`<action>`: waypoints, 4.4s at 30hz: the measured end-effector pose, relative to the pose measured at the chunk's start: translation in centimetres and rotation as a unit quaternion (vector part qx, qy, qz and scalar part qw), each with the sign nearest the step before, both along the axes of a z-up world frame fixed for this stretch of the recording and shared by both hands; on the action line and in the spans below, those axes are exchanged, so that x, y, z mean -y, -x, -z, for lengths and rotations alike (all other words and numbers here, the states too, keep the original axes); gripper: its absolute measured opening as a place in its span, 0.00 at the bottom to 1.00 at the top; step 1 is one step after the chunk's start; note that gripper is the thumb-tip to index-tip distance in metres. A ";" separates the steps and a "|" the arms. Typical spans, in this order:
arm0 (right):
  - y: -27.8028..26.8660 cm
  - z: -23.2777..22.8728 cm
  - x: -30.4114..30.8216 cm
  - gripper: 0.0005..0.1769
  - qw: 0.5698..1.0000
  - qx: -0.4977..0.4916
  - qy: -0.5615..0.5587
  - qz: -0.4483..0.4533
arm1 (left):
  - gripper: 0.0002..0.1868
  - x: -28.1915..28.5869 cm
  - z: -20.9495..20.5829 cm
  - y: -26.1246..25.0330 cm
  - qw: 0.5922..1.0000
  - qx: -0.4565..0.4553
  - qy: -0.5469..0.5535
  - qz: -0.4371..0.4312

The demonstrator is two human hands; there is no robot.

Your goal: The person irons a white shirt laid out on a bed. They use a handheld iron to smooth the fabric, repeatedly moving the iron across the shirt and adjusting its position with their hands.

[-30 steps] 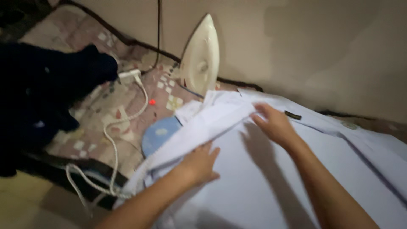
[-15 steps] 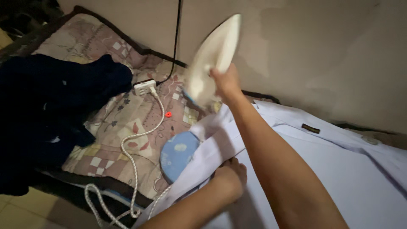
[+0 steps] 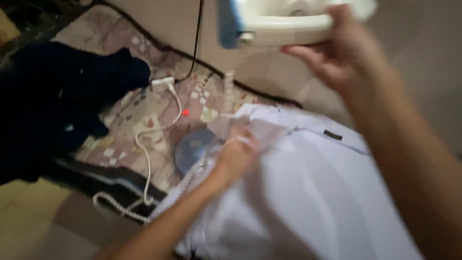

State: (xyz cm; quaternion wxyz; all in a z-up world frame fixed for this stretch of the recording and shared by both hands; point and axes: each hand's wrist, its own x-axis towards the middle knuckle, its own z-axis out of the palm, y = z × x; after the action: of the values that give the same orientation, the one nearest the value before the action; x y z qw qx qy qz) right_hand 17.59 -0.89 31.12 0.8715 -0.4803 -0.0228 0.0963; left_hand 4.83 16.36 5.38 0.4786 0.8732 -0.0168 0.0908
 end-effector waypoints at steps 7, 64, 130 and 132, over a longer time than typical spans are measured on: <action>7.1 -0.4 13.4 0.25 0.902 -0.048 0.422 0.081 | 0.50 -10.6 -5.0 13.3 0.938 0.137 -0.263 -0.179; 8.4 14.4 10.2 0.40 0.442 0.067 0.884 -0.137 | 0.27 -4.1 2.1 -2.1 0.972 -0.165 0.124 0.110; 9.0 13.6 1.7 0.39 0.503 0.135 0.836 -0.174 | 0.34 -5.6 -0.5 -0.2 0.951 -0.159 -0.255 0.067; 8.2 13.7 1.6 0.39 0.516 0.093 0.834 -0.173 | 0.33 -5.6 -0.4 -0.2 0.951 -0.162 -0.256 0.063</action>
State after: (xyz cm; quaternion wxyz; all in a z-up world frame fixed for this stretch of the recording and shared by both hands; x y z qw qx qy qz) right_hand 9.44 -2.52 17.45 0.0306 -0.9795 -0.0952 0.1748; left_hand 5.04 21.91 5.81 0.2399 0.9665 -0.0172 -0.0896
